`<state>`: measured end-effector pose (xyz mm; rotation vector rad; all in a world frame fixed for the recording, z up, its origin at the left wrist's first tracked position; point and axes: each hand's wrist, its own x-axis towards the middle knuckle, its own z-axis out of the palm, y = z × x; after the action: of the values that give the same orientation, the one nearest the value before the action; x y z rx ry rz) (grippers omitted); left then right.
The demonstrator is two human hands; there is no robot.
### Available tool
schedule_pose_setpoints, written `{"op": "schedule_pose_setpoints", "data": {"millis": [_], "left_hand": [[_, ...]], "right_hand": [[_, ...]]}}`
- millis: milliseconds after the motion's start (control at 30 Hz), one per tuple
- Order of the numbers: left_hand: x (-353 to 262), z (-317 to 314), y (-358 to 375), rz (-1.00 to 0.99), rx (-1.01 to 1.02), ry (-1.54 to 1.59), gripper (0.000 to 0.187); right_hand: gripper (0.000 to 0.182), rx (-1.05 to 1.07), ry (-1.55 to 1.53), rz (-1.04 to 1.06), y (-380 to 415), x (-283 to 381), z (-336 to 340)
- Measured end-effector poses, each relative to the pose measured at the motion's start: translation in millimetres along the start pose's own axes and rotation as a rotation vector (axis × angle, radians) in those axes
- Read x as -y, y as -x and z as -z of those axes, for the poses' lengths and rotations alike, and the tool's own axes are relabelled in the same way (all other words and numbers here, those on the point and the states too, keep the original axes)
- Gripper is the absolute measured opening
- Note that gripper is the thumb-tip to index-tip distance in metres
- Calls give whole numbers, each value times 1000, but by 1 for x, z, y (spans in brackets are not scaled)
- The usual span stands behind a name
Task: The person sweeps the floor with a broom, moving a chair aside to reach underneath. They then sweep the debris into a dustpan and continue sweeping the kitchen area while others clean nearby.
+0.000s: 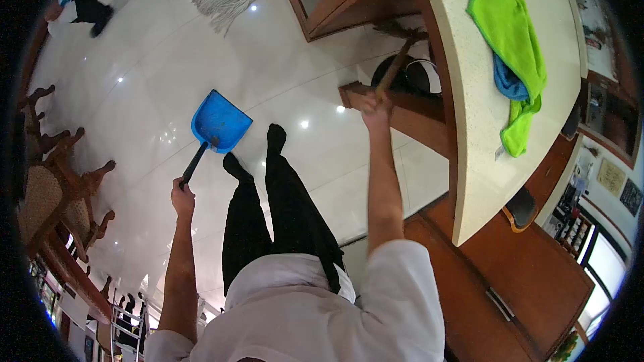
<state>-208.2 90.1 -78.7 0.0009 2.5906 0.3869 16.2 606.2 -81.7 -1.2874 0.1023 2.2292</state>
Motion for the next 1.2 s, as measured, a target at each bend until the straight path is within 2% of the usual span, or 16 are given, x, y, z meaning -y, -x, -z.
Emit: {"op": "schedule_pose_setpoints", "data": {"millis": [67, 167, 200, 233, 267, 300, 333, 433, 500, 567, 633, 700, 800, 867, 1067, 1200], "left_hand": [[1, -6, 2, 21, 34, 5, 22], [3, -6, -4, -2, 9, -12, 22], [7, -11, -6, -86, -63, -43, 20], [10, -13, -7, -172, -137, -72, 18], [11, -14, -7, -174, -142, -63, 18], [12, -15, -6, -189, -160, -79, 17], [14, -16, -5, -204, -177, -95, 17], [20, -19, -3, -148, -125, -53, 18], [24, -16, 1, -177, -106, -71, 18], [27, -9, 7, -200, -90, -90, 19], [28, 9, 16, -106, 109, -13, 22], [51, 17, 25, -269, 3, -76, 22], [85, 35, 42, -246, -8, -48, 23], [113, 46, 62, -212, -17, -24, 23], [182, 62, 108, -219, -12, -17, 25], [202, 46, 115, -162, -7, -15, 25]], "right_hand": [[24, -109, -166, -69, -34, -21, -17], [25, 53, -51, -132, -43, -65, 15], [25, 187, 58, -98, -27, -85, 33], [28, 195, -62, -366, -1, -101, 41], [31, 17, 12, -371, 33, -122, 41], [34, 79, -108, -576, 55, -133, 57], [33, -12, -84, -644, 87, -143, 55], [23, -76, -141, -749, 158, -157, 50], [16, -97, 118, -760, 199, -156, 41], [25, -14, 346, -711, 240, -142, 28], [40, -90, 745, -604, 285, -124, 13], [45, -123, 971, -490, 326, -104, 17], [41, -149, 1078, -371, 373, -89, 35], [37, -288, 1319, -39, 387, -95, 56], [36, -164, 1615, 270, 259, -156, 166], [23, -332, 1493, 11, 222, -297, 182]]}}
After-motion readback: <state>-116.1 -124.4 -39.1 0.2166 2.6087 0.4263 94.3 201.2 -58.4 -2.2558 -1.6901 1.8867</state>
